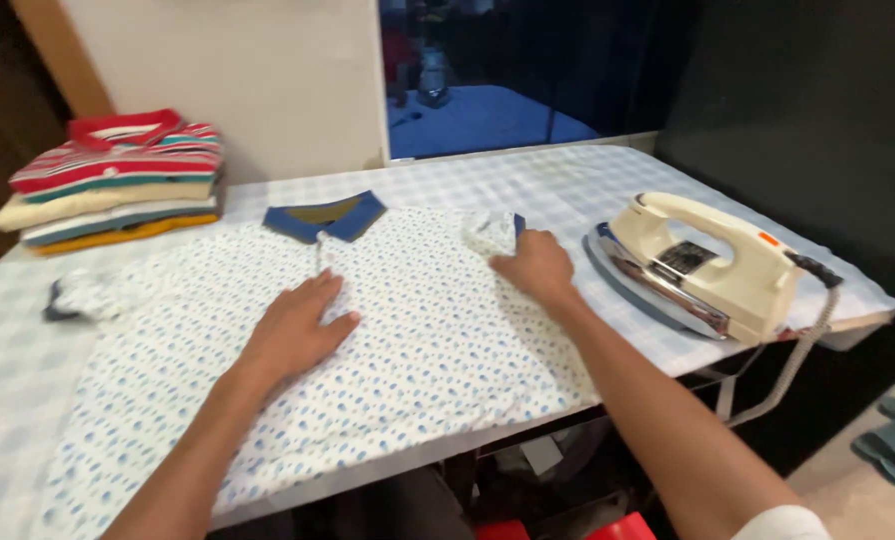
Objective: Ironing a shirt on an ironing board.
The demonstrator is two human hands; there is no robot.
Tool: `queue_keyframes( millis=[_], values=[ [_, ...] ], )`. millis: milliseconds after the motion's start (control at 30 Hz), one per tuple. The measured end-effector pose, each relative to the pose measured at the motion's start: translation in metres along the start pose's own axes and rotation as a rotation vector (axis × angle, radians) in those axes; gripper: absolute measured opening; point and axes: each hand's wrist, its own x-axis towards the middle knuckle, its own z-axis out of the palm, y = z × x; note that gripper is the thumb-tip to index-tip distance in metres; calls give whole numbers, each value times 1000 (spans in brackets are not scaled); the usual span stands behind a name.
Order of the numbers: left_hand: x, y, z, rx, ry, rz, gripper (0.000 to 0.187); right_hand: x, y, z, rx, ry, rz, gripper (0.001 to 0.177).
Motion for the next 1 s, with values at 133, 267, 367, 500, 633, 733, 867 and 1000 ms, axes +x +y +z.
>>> queue_keyframes(
  millis=[133,267,367,500,633,733,867,1000],
  values=[
    [3,-1,-2,-218,82,-116,70,34,10,23,108,-48,-20,37],
    [14,-18,9,-712,183,-212,66,39,-37,33,559,-111,-78,33],
    [10,-23,-21,-1124,197,-290,65,7,-130,36,753,-232,-263,30],
    [-18,-29,-75,-1882,15,-478,78,-70,-242,59,910,-685,-689,32],
    [-76,-88,-98,-1752,194,-585,46,-141,-291,-11,818,-996,-832,43],
    [-112,-129,-126,-1664,297,-649,30,-131,-292,-21,792,-1135,-982,47],
    [-151,-154,-159,-1741,444,-778,29,-78,-278,-1,805,-972,-654,40],
    [-176,-199,-138,-1302,712,-859,34,11,-247,83,797,-663,-288,32]
  ],
)
